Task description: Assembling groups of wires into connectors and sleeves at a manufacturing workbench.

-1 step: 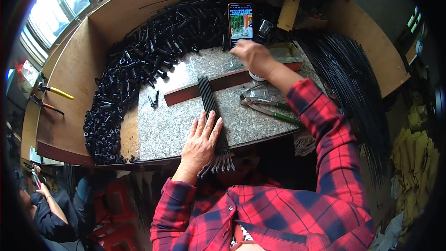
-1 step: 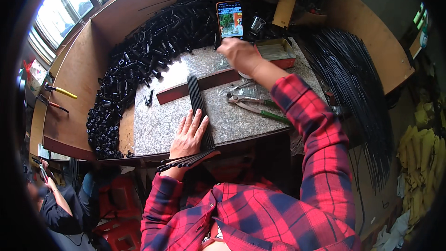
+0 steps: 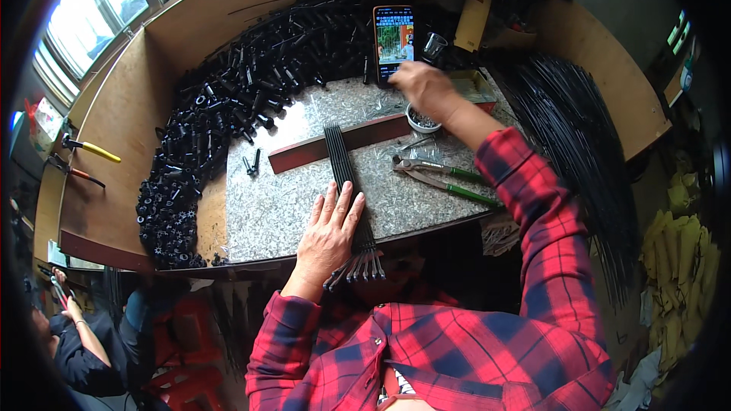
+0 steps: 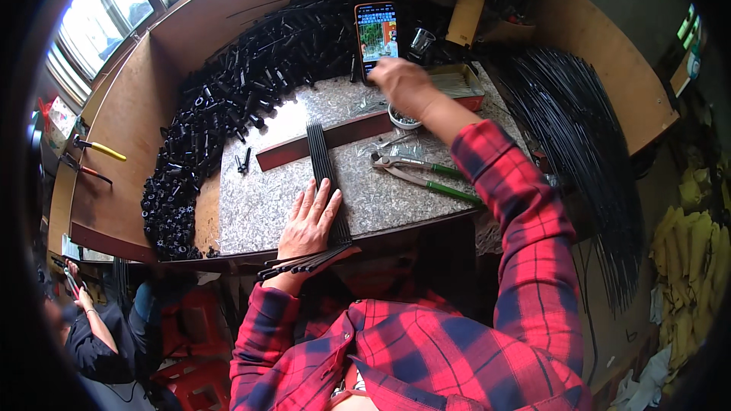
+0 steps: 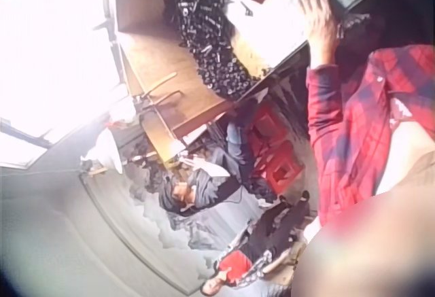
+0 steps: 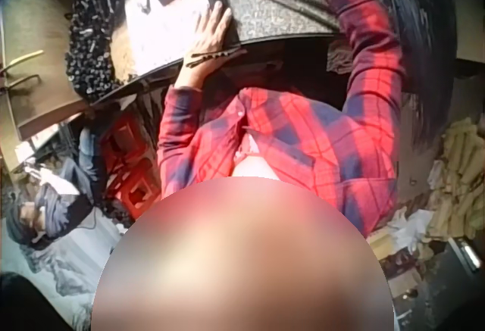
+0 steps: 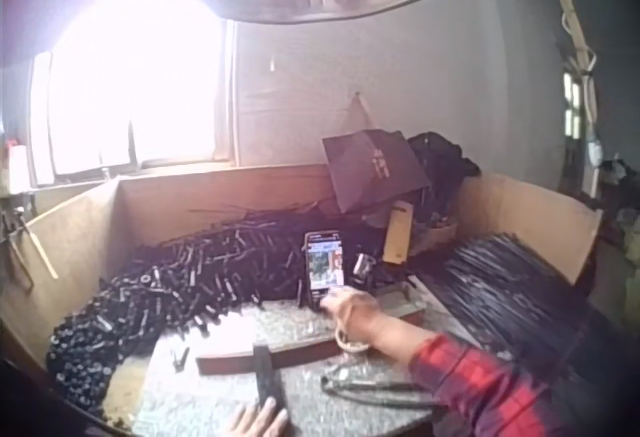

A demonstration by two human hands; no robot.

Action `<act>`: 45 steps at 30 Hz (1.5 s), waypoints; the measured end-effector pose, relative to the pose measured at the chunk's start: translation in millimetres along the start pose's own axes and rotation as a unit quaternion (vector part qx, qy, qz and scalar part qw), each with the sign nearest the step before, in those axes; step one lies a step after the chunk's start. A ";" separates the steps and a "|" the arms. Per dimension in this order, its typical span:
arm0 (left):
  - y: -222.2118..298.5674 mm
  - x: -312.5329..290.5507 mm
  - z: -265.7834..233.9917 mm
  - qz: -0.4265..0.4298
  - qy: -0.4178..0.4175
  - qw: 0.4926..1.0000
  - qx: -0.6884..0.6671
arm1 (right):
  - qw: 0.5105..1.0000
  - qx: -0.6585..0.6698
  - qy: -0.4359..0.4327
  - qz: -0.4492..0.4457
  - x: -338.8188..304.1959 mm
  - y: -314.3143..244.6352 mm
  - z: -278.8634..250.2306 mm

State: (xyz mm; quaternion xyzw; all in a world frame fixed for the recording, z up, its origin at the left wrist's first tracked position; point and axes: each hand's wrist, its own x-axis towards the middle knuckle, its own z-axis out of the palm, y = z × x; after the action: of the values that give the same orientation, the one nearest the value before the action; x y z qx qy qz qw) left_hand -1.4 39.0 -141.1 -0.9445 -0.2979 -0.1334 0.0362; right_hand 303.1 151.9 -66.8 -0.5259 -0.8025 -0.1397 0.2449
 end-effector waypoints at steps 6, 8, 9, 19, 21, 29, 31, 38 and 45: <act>3.6 0.9 -8.2 -0.007 -0.022 1.000 -0.004 | 0.936 -0.155 -0.214 0.234 -28.6 82.7 -22.6; 4.7 1.9 -9.5 -0.007 -0.020 1.000 -0.008 | 0.926 -0.167 -0.217 0.258 -41.5 100.1 -16.7; 5.1 2.1 -10.5 -0.009 -0.021 1.000 -0.010 | 0.925 -0.138 -0.243 0.257 -44.2 103.4 -17.3; 7.7 3.4 -24.3 0.003 -0.012 0.999 -0.039 | 0.941 -0.118 -0.194 0.253 -50.8 85.7 -32.8; 6.3 0.5 -32.5 -0.004 0.018 0.990 -0.139 | 0.958 -0.110 -0.135 0.230 -54.0 77.4 -37.9; 32.1 9.6 -117.2 0.029 0.114 0.766 -0.633 | 0.971 0.208 -0.029 0.113 -70.1 -37.6 -92.2; 39.9 11.8 -130.3 0.028 0.157 0.762 -0.628 | 0.968 0.244 -0.013 0.060 -73.9 -79.9 -113.0; 48.8 14.0 -142.3 0.052 0.269 0.877 -0.395 | 0.954 0.284 0.014 -0.096 -86.0 -155.2 -169.8; 47.7 12.6 -145.7 -0.023 0.254 0.862 -0.439 | 0.964 0.227 0.020 -0.140 -84.6 -169.2 -178.5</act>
State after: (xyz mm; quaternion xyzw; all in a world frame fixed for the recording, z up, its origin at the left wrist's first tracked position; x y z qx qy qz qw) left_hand 2.3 -14.7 3.0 -0.7891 -0.2103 -0.4864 -0.3108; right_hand 220.4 -68.6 43.3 -0.3364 -0.8737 0.0028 0.3514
